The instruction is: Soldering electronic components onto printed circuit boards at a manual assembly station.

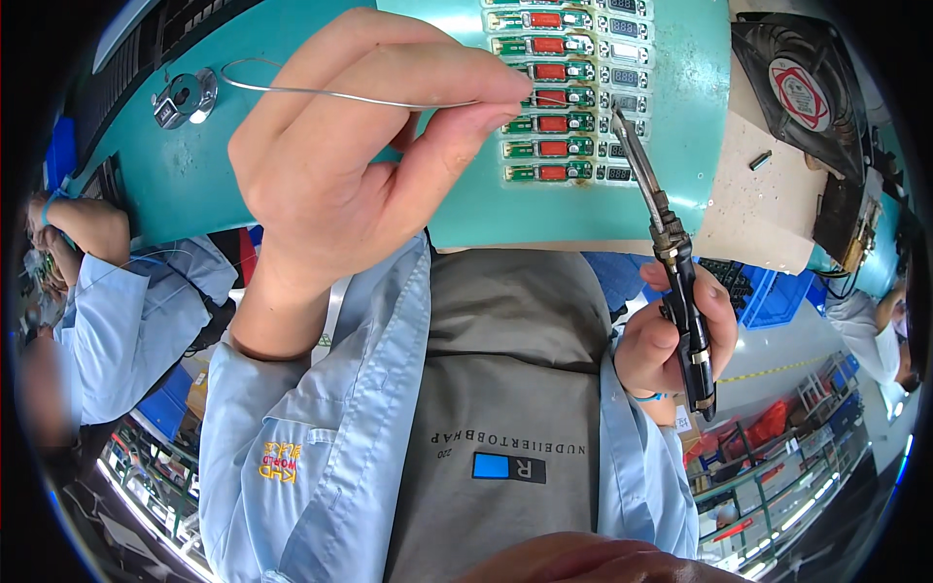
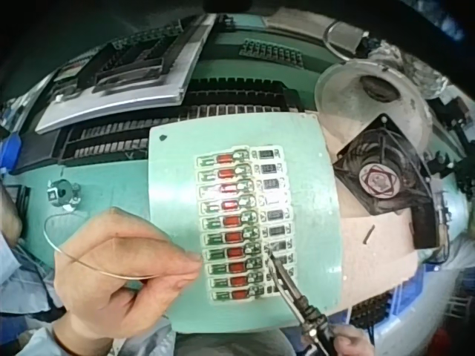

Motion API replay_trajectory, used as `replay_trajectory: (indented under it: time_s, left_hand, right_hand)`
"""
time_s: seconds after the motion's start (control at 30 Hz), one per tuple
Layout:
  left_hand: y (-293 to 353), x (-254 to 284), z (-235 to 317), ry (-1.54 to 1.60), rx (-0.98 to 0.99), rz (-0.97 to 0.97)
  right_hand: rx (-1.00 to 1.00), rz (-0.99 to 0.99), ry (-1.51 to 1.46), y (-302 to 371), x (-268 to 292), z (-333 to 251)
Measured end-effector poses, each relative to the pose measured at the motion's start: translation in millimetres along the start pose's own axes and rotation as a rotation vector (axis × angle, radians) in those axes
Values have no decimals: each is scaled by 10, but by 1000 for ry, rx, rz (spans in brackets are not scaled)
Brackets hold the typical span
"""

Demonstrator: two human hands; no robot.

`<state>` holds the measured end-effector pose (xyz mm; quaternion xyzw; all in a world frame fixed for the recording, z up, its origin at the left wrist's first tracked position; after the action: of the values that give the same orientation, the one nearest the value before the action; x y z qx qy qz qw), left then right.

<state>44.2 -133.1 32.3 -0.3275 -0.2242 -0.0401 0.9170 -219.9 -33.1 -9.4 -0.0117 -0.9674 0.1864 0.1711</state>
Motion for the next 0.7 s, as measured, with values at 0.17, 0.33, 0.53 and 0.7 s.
replay_trajectory:
  time_s: [0.17, 0.33, 0.53, 0.7]
  left_hand:
    - [22, -2, 26, -11, -7, -14]
    - [22, -78, 42, -6, 0, -30]
    - [65, -98, 31, 21, 13, -10]
    - [72, -51, 53, 5, 29, -31]
  right_hand:
    - [-17, -21, 13, 64, 21, -18]
    - [-28, -81, 18, 108, 7, 9]
    - [-50, -105, 9, 83, -17, 28]
    - [-54, -96, -70, 86, -60, -8]
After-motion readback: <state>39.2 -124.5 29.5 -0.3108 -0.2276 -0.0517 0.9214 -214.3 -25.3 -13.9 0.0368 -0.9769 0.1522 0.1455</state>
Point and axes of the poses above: each hand's wrist, its own y-axis away from the middle knuckle, its own x-axis out of the back of the hand, z = x × y, the point moved 6 cm from there along -y, towards the middle knuckle, and after that the axes turned 5 degrees about -z, right-handed, at the moved point
